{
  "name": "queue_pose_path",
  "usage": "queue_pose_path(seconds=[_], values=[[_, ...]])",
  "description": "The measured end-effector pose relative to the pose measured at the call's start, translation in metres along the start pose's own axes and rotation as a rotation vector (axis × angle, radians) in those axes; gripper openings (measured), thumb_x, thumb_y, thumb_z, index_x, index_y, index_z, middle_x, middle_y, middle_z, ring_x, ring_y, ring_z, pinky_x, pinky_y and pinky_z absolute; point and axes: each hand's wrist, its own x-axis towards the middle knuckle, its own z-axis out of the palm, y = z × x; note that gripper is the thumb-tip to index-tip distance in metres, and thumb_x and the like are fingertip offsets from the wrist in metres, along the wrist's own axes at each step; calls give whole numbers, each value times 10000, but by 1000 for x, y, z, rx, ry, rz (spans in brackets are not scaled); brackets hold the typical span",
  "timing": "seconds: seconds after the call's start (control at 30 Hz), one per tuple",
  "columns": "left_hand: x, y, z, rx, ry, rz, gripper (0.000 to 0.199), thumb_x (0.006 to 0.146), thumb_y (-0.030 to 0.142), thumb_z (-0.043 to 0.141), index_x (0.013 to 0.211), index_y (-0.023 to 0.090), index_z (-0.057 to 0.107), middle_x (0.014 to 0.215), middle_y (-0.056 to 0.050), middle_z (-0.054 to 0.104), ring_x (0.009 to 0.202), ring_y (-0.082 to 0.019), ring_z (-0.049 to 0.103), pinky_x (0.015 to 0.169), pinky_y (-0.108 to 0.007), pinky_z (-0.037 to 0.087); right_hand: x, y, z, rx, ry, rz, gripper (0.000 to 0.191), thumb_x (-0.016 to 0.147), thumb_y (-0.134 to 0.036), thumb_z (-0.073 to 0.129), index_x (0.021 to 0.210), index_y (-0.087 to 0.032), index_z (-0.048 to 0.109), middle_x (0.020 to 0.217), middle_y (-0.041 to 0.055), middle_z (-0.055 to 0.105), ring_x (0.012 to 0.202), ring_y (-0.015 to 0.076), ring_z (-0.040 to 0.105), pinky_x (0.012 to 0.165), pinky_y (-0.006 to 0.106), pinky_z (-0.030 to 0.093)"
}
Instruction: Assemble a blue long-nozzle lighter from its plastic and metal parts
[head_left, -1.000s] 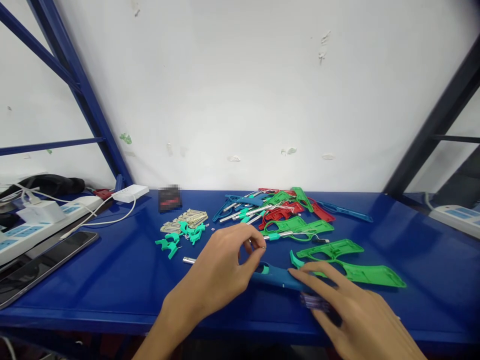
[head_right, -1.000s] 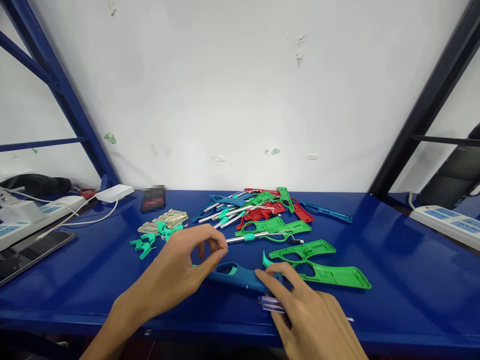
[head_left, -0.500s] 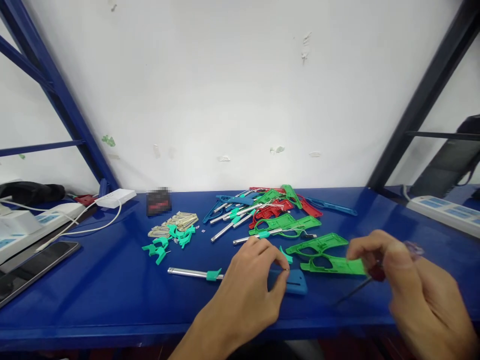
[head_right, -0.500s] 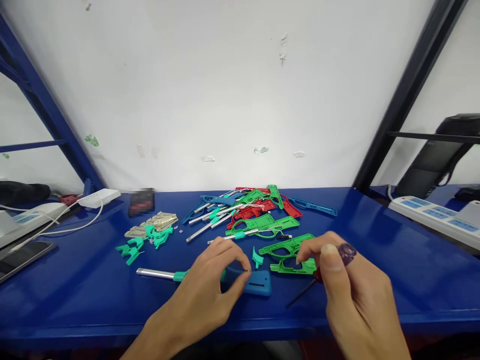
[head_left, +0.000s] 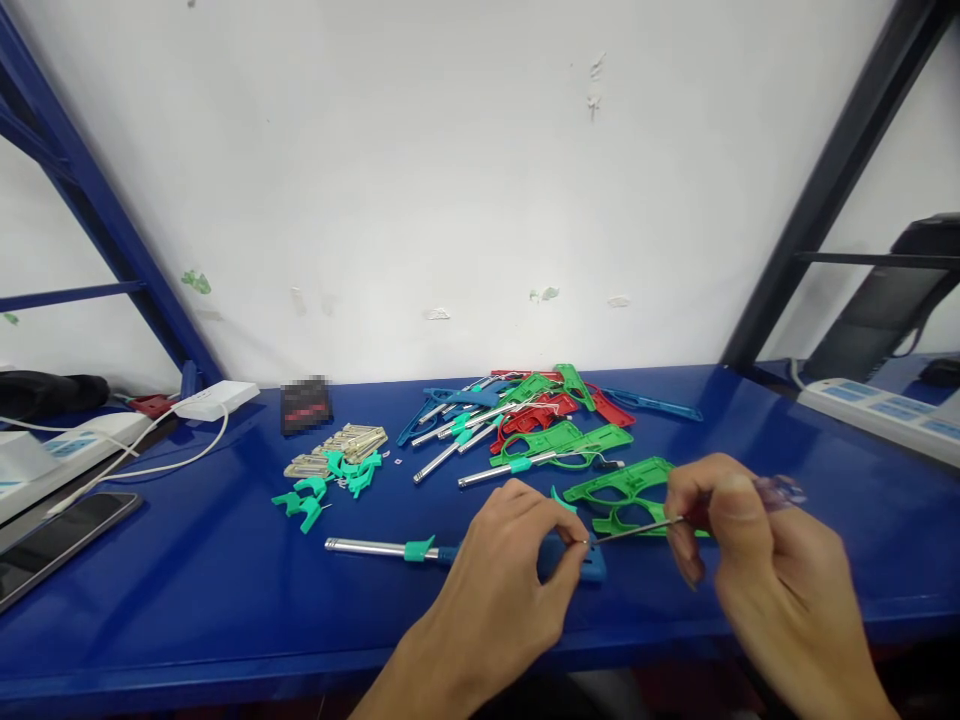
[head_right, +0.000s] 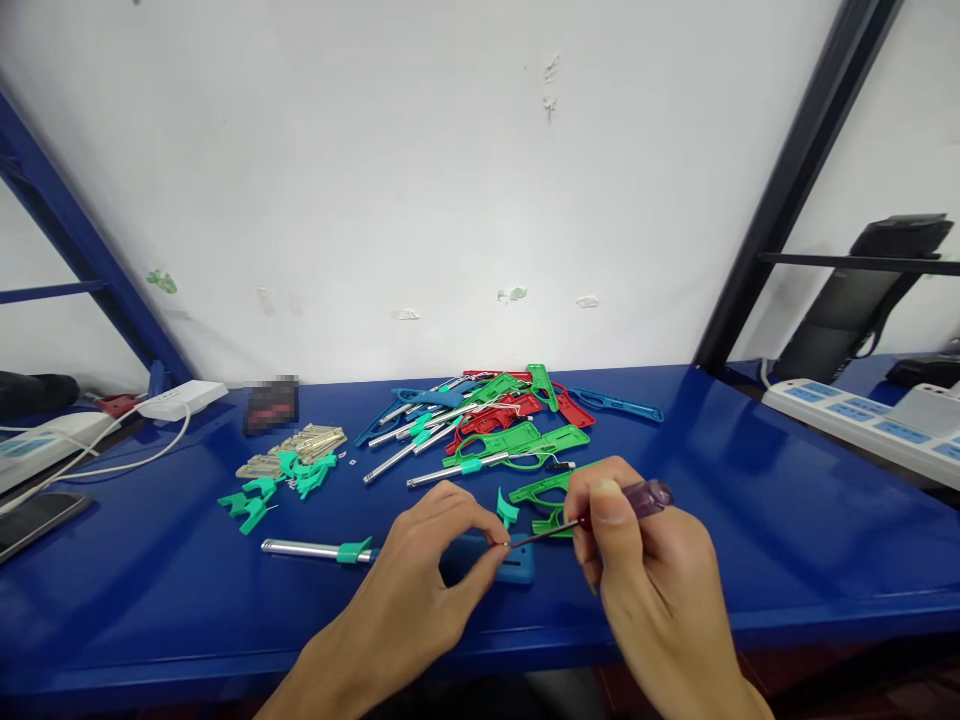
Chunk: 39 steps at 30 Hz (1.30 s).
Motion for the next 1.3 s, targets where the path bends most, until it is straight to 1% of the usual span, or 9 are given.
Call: queue_pose_path(seconds=[0.33,0.5,0.57,0.7,0.8,0.97,1.07,1.17,1.3], values=[[0,0,0,-15,0,-4,142,950,55,718,935,194,743,940,-26,797,938,-210,694,862,-307,536,-1,-2,1,13,9,-13,502,1150,-535,424,764,-274,612,549,-45,566,450,123,525,459,244,434],[-1,-1,2,-22,-9,-11,135,964,69,711,944,198,744,956,-27,803,955,-217,695,874,-320,539,-2,2,-1,7,-4,-17,503,1152,-528,424,758,-271,602,557,-51,558,455,119,519,463,237,430],[-1,-1,4,-25,-14,-21,132,965,71,722,945,200,742,959,-22,802,956,-215,696,876,-320,539,-1,2,-3,-19,-33,-18,495,1152,-517,428,756,-271,593,569,-51,553,481,125,530,476,238,434],[0,-1,7,-15,-40,-49,149,972,58,736,959,206,741,981,-13,799,973,-210,699,890,-318,542,4,-7,-6,-121,-117,-53,501,1146,-508,446,723,-261,552,626,-43,536,560,130,541,538,247,442],[0,-2,9,-4,-50,-61,165,972,41,740,976,206,740,1003,-12,792,974,-205,701,892,-319,544,11,-18,-5,-169,-140,-100,479,1132,-507,481,731,-256,554,660,-45,530,570,124,517,557,260,425],[-1,-3,17,-1,-59,-19,158,980,49,742,1001,205,726,1021,-12,787,1002,-218,687,911,-346,539,17,-27,-1,-165,-187,-97,440,1118,-488,543,744,-262,590,699,-40,597,572,114,568,551,260,441],[-2,-3,21,27,-60,6,139,999,63,721,1000,201,714,1050,-19,784,1041,-238,658,950,-386,530,17,-26,0,-120,-231,-77,373,1114,-480,558,823,-271,660,776,-29,660,611,120,634,542,253,473],[-1,-3,22,66,-80,-17,129,1013,73,701,1000,202,705,1072,-25,774,1053,-252,642,962,-418,520,16,-24,0,-92,-243,-40,260,1101,-471,590,950,-288,696,843,-31,695,617,117,661,507,242,480],[0,-5,22,105,-123,-66,126,1029,86,671,1011,209,696,1097,-33,763,1059,-259,644,969,-431,524,16,-19,2,-98,-246,-19,245,1100,-473,594,965,-289,684,841,-40,700,575,102,645,476,229,472]])
